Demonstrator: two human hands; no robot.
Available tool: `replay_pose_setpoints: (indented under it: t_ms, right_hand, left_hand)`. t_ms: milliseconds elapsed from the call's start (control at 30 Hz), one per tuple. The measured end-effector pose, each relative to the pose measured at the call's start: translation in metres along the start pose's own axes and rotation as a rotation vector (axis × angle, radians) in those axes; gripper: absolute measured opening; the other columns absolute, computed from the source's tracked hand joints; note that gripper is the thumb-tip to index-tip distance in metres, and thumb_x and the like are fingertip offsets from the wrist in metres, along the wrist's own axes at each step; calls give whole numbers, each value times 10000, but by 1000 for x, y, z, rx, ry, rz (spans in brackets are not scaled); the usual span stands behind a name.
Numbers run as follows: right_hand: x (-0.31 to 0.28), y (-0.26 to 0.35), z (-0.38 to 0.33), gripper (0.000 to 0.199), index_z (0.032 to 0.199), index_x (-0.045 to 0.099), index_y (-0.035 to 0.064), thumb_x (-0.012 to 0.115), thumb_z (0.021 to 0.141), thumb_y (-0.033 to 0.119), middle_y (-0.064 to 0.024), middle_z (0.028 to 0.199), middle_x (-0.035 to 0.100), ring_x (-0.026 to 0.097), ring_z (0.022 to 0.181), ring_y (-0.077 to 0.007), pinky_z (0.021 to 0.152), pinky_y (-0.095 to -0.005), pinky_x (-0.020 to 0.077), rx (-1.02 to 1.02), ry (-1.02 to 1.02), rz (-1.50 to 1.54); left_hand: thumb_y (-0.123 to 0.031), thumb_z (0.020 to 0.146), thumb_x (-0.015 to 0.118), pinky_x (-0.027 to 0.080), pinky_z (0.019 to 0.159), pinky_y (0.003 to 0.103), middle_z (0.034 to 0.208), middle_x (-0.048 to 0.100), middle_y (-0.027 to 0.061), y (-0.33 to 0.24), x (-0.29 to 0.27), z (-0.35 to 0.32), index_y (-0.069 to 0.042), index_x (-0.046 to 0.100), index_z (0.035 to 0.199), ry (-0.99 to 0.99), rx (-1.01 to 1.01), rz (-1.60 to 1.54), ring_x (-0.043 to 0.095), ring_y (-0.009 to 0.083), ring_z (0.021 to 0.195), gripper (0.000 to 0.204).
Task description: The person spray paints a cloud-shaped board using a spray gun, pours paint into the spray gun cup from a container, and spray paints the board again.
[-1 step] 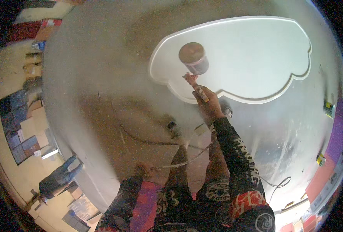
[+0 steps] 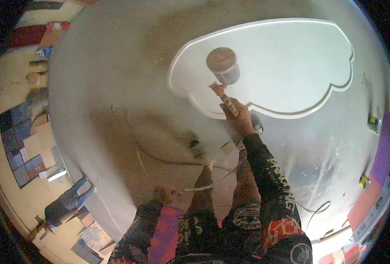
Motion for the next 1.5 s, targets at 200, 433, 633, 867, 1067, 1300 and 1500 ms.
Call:
replay_pose_setpoints:
  t_ms: [200, 433, 633, 867, 1067, 1300, 1500]
  right_hand:
    - [-26, 31, -6, 273, 1073, 603, -13, 639, 896, 190, -122, 820, 660, 598, 720, -176, 705, -308, 493, 49, -55, -59]
    - [57, -11, -18, 209, 1000, 611, -12, 663, 879, 150, -105, 764, 651, 566, 670, -131, 628, -305, 482, -65, -198, -74]
    - [27, -69, 29, 213, 967, 611, -26, 659, 886, 165, -63, 747, 630, 541, 679, -101, 620, -294, 469, 42, -183, 28]
    - [-10, -90, 22, 221, 972, 617, -23, 646, 902, 184, -13, 796, 617, 530, 756, -64, 667, -267, 461, 62, -229, 26]
    - [-156, -103, 101, 269, 952, 628, -23, 631, 903, 242, 18, 767, 576, 505, 710, -63, 615, -242, 417, 108, -429, 96]
    - [-456, -103, 196, 342, 894, 628, -40, 648, 879, 300, -25, 723, 602, 541, 677, -104, 622, -281, 445, -2, -696, 85]
    - [-494, -113, 212, 347, 841, 615, -44, 643, 876, 300, -54, 703, 609, 547, 665, -125, 625, -300, 452, 80, -711, 36]
  left_hand:
    - [-529, 785, 612, 472, 613, 490, 709, 633, 177, -35, -38, -49, -85, 676, 751, 178, -122, -32, 611, 367, 637, 450]
    - [-675, 794, 537, 474, 630, 494, 715, 637, 188, 61, 16, -47, -54, 668, 718, 85, 22, -70, 624, 364, 678, 639]
    - [-704, 798, 512, 497, 614, 467, 652, 635, 203, 34, 41, -40, -47, 699, 766, 206, -88, -83, 645, 361, 625, 683]
    - [-655, 811, 557, 431, 518, 416, 595, 589, 182, -30, 17, -87, -8, 674, 741, 252, -204, -418, 553, 315, 510, 661]
    - [-556, 841, 608, 382, 474, 401, 562, 514, 192, -60, 47, -27, 1, 572, 662, 251, -136, -382, 500, 306, 481, 586]
    - [-510, 845, 633, 389, 469, 420, 559, 492, 204, -294, -53, 110, -8, 538, 672, 16, 262, -308, 498, 349, 484, 540]
    - [-476, 833, 654, 398, 473, 432, 534, 479, 206, -344, 2, 63, -13, 536, 653, 151, 132, -430, 476, 330, 463, 511]
Point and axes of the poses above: each hand's wrist, its own z-axis towards the middle knuckle, its own x-axis out of the palm, y = z × x, the point moved 10 cm from there along z, towards the middle knuckle
